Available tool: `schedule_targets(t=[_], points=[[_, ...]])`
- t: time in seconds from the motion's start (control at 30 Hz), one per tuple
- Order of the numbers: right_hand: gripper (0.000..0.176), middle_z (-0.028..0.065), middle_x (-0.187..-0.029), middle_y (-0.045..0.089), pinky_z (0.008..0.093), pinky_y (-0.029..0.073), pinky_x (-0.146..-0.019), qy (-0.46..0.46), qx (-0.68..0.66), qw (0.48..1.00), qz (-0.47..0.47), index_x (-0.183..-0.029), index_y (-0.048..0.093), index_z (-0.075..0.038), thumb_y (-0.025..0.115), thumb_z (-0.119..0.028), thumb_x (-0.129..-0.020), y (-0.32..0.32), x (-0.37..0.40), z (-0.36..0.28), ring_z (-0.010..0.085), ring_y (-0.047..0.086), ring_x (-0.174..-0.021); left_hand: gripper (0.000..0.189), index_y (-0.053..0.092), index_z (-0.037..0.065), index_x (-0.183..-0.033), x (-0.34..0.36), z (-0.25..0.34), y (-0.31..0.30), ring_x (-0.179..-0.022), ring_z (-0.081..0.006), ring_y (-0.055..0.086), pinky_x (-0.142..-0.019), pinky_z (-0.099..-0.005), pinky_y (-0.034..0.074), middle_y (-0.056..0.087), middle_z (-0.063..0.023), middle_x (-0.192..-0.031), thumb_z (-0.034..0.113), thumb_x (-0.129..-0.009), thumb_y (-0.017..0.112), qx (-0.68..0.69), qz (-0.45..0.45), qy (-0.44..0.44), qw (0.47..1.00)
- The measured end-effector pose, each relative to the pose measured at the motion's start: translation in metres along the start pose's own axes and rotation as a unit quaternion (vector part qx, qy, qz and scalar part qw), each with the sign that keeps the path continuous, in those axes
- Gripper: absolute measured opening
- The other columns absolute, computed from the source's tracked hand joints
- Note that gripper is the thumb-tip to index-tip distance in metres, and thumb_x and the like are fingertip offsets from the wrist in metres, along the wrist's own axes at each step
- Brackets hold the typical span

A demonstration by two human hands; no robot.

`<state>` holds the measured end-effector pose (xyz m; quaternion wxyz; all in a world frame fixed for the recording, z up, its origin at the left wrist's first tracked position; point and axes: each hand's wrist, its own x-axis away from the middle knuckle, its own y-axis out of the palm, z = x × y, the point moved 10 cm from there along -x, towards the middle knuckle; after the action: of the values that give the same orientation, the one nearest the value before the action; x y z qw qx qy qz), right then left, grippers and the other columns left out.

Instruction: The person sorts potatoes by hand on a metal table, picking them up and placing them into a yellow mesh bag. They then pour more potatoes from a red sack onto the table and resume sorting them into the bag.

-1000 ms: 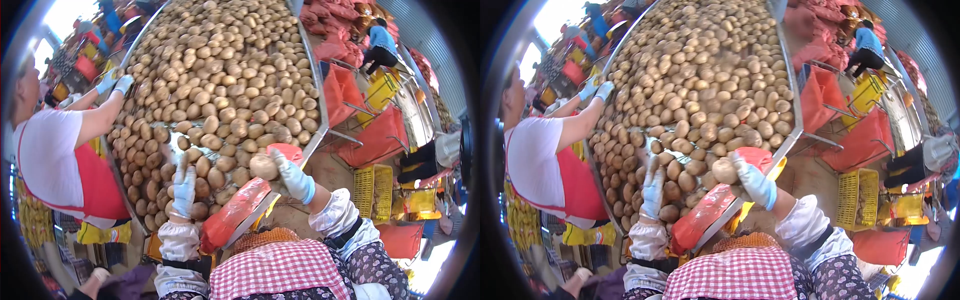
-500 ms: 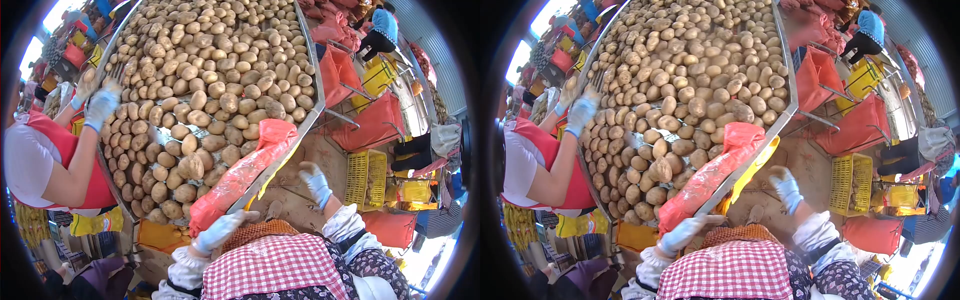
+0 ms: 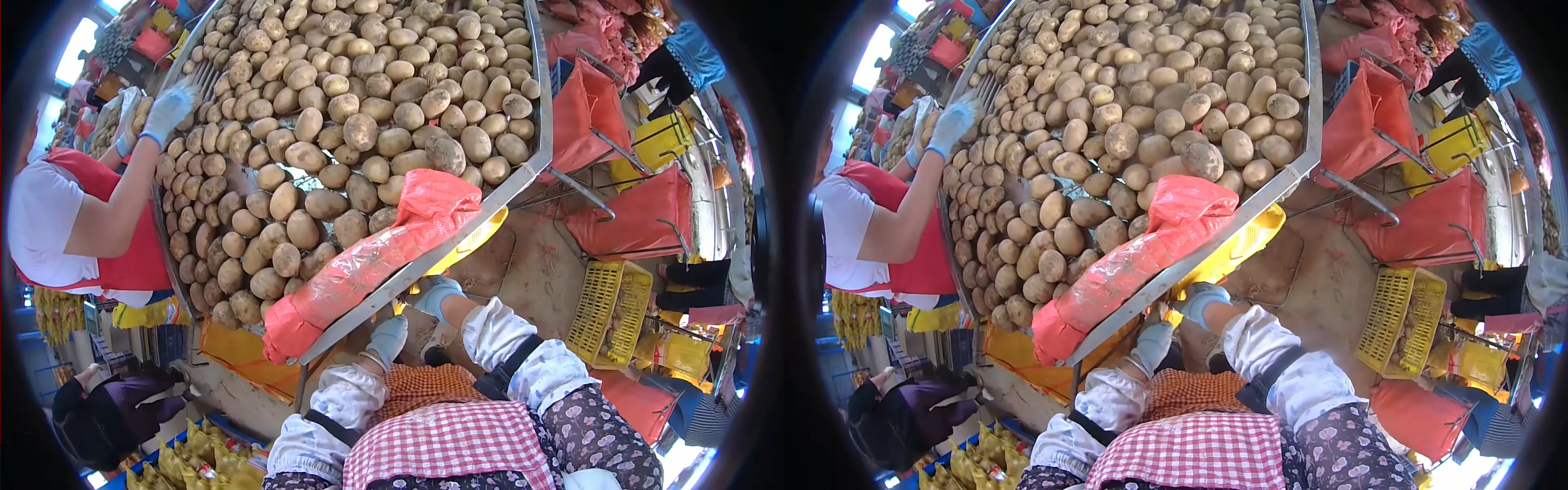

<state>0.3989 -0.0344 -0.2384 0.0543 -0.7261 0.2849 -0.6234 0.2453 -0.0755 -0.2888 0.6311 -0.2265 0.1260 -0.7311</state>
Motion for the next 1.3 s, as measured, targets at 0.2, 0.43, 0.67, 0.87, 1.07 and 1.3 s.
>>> schedule_targets(t=[0.2,0.43,0.67,0.87,1.07,1.3], points=[[0.044,0.0141,-0.120,0.061,0.0399,0.043,-0.096,-0.165,-0.029,0.983,0.074,-0.119,0.062,-0.012,0.050,-0.042,-0.089,-0.006,0.004,0.006,0.0307,0.057,-0.112,0.044,0.045,0.005,-0.133,-0.004,-0.007,-0.006,-0.093,-0.0135,0.057,-0.078,-0.0273,0.047,0.062,-0.0094,-0.110,0.010,-0.090,0.049,-0.086,-0.080,-0.079,0.990],[0.034,0.0172,-0.116,0.062,0.0394,0.045,-0.092,-0.208,-0.202,0.937,0.195,-0.098,0.067,-0.004,0.055,-0.031,-0.082,-0.054,0.041,0.061,0.0325,0.058,-0.106,0.024,0.065,0.005,-0.107,-0.004,0.032,-0.003,-0.080,-0.0130,0.060,-0.073,-0.0276,0.049,0.066,-0.0075,-0.092,0.012,-0.089,0.050,-0.106,-0.149,-0.119,0.976],[0.022,0.0177,-0.118,0.063,0.0368,0.047,-0.092,-0.212,-0.303,0.747,0.552,-0.083,0.067,0.004,0.051,-0.006,-0.071,-0.123,0.166,0.190,0.0311,0.060,-0.108,0.049,0.048,0.008,-0.134,0.003,0.142,0.027,-0.108,-0.0156,0.054,-0.092,-0.0295,0.043,0.058,-0.0065,-0.121,0.036,-0.094,0.056,0.262,-0.251,-0.113,0.925],[0.013,0.0186,-0.097,0.068,0.0404,0.048,-0.089,-0.334,-0.421,0.723,0.434,-0.067,0.062,0.001,0.057,-0.012,-0.069,-0.100,0.270,0.209,0.0316,0.063,-0.098,0.061,0.039,0.018,-0.139,-0.024,0.198,0.072,-0.127,-0.0244,0.045,-0.103,-0.0475,0.034,0.045,-0.0077,-0.140,0.056,-0.092,0.050,0.534,-0.267,-0.229,0.769],[0.016,0.0137,-0.075,0.066,0.0310,0.052,-0.066,-0.233,-0.576,0.641,0.451,-0.071,0.065,0.003,0.055,-0.009,-0.066,-0.064,0.306,0.284,0.0227,0.064,-0.072,0.038,0.049,0.013,-0.128,-0.033,0.140,0.135,-0.121,-0.0280,0.052,-0.094,-0.0477,0.046,0.053,-0.0109,-0.131,0.033,-0.095,0.051,0.541,-0.243,-0.358,0.721],[0.022,0.0071,-0.060,0.057,0.0293,0.041,-0.048,-0.077,-0.519,0.549,0.651,-0.065,0.060,0.000,0.058,-0.021,-0.072,-0.002,0.337,0.462,0.0182,0.054,-0.051,0.027,0.057,0.018,-0.117,-0.022,0.189,0.146,-0.100,-0.0183,0.061,-0.080,-0.0409,0.055,0.062,-0.0038,-0.112,0.028,-0.092,0.057,0.415,-0.235,-0.337,0.812]])
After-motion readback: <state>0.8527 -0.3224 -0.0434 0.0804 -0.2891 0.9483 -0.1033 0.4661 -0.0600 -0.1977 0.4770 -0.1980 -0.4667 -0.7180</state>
